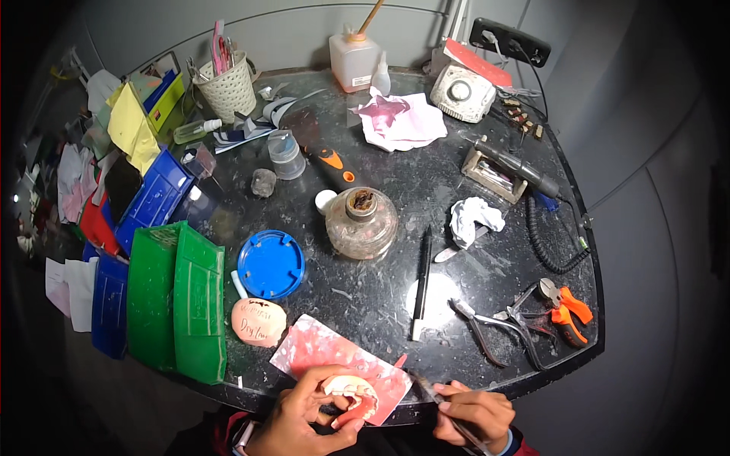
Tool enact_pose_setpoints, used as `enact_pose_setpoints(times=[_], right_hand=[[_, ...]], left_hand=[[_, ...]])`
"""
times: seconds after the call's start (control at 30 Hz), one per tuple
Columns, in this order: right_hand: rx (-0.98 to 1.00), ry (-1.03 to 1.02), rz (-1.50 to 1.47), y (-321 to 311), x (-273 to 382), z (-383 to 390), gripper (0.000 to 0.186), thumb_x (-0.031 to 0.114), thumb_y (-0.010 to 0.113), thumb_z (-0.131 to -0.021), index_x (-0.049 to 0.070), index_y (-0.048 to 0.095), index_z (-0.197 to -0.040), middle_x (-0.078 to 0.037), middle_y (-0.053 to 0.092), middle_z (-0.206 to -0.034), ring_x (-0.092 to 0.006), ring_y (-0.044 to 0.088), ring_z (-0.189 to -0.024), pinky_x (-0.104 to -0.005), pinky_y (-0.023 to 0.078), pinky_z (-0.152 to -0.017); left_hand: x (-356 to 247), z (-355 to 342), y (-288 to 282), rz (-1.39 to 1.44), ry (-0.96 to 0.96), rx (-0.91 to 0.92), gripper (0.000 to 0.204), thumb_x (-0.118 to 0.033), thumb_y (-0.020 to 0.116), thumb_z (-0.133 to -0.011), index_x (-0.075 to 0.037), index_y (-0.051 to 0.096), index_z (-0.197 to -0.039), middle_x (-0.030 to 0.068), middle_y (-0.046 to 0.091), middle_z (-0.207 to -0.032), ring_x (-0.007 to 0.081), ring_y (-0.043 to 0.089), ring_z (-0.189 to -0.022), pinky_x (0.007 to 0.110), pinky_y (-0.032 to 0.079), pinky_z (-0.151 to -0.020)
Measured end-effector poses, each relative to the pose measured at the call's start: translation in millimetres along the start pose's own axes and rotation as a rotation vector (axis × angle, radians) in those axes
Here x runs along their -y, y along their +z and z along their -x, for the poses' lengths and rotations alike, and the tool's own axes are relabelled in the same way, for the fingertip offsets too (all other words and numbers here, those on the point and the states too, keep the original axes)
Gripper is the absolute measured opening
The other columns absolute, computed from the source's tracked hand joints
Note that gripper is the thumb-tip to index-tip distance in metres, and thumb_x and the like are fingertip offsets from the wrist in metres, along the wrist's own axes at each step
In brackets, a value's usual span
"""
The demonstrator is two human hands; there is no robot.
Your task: The person shapes pink material on a dental mold using a tool, repeatedly heating the tool in a burner and applying material to the mold.
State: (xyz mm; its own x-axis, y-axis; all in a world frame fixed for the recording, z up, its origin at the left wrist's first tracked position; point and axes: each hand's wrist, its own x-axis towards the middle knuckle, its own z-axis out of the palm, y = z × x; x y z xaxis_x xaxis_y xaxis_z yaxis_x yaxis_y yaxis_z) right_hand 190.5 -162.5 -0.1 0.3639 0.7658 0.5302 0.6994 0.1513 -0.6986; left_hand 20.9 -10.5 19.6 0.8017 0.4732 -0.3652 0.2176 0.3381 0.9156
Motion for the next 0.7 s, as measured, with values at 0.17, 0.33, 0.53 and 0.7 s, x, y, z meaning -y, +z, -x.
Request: enact_pose_setpoints(times=[0.17,0.33,0.53,0.7], right_hand=[[0.073,0.050,0.166,-6,-5,4,0.019,0.003,0.068,-0.057,0.005,0.065,-0.076,-0.005,0.060,-0.067,-0.0200,0.065,-0.070,-0.0288,0.054,-0.063],[0.155,0.100,0.118,-10,-5,-10,0.019,0.003,0.068,-0.058,0.004,0.065,-0.077,-0.007,0.063,-0.071,-0.0189,0.065,-0.068,-0.0279,0.054,-0.065],[0.087,0.059,0.023,-7,-12,-5,0.015,0.002,0.069,-0.062,0.000,0.063,-0.075,-0.008,0.064,-0.073,-0.0206,0.065,-0.073,-0.0289,0.053,-0.068],[0.163,0.035,0.054,-8,-14,-8,0.018,0.006,0.071,-0.064,0.002,0.064,-0.080,-0.006,0.064,-0.073,-0.0196,0.064,-0.077,-0.0288,0.053,-0.070]], left_hand=[[-7,-17,23,0.168,0.251,0.001,0.056,0.011,0.052,-0.068,0.001,0.031,-0.118,0.0122,0.049,-0.101,0.0141,0.053,-0.086,0.022,0.043,-0.073],[-5,-31,19,-0.488,0.384,0.009,0.055,0.009,0.052,-0.069,0.002,0.029,-0.119,0.0143,0.048,-0.104,0.0174,0.051,-0.092,0.026,0.041,-0.082],[15,-33,25,-0.076,0.369,-0.057,0.053,0.007,0.057,-0.069,0.002,0.033,-0.116,0.0136,0.049,-0.102,0.0174,0.052,-0.091,0.027,0.042,-0.081],[6,-35,26,-0.364,0.394,-0.096,0.053,0.004,0.060,-0.070,0.001,0.033,-0.115,0.0114,0.049,-0.100,0.0169,0.051,-0.091,0.027,0.042,-0.080]])
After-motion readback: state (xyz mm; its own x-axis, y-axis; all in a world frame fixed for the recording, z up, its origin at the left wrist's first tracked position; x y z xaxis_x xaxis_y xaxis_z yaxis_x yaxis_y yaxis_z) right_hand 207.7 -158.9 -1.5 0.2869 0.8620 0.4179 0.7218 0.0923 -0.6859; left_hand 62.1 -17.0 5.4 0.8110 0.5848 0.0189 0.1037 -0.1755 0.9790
